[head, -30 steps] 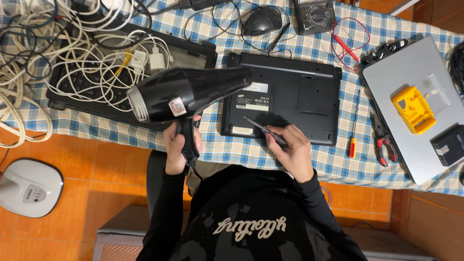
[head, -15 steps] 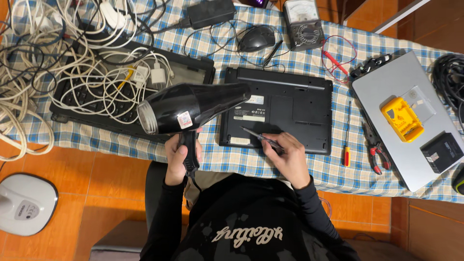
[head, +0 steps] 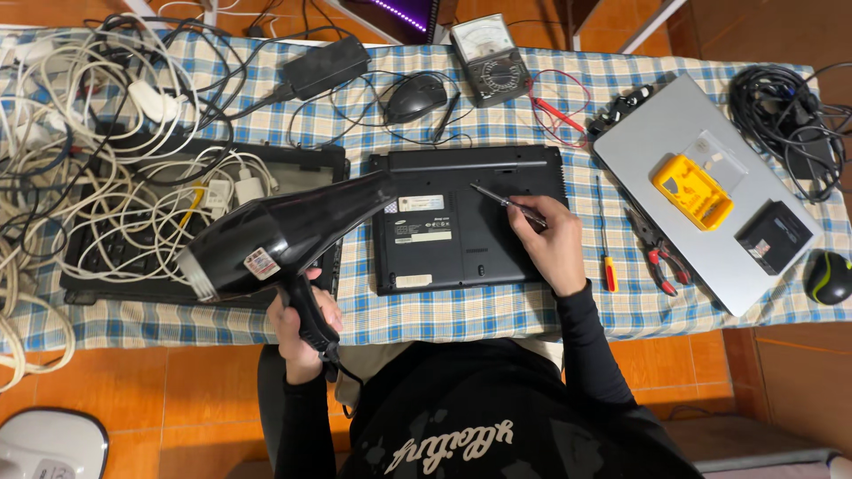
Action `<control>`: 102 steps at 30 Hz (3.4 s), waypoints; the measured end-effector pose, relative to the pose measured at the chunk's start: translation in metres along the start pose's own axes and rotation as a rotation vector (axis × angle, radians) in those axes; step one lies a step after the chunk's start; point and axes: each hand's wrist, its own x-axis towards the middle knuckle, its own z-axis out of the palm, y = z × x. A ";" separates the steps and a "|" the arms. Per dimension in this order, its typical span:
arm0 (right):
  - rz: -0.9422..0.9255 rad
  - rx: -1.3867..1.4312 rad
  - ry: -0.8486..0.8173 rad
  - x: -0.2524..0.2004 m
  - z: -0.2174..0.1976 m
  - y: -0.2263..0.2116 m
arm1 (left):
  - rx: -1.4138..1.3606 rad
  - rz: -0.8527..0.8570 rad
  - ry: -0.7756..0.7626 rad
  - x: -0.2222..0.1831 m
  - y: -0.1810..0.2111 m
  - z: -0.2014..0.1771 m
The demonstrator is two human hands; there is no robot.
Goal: The person uses a hair dryer to heat the back panel of a laptop and then uses a screwdriver to remove a screw.
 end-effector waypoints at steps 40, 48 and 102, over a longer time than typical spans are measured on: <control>-0.184 0.090 -0.268 0.066 -0.049 0.003 | 0.174 -0.166 -0.146 0.055 0.033 0.044; -0.218 0.177 -0.293 0.087 -0.007 -0.001 | 0.235 -0.221 -0.141 0.098 0.049 0.066; -0.440 -0.087 -0.300 0.077 -0.007 0.004 | 0.188 -0.232 -0.062 0.076 0.031 0.033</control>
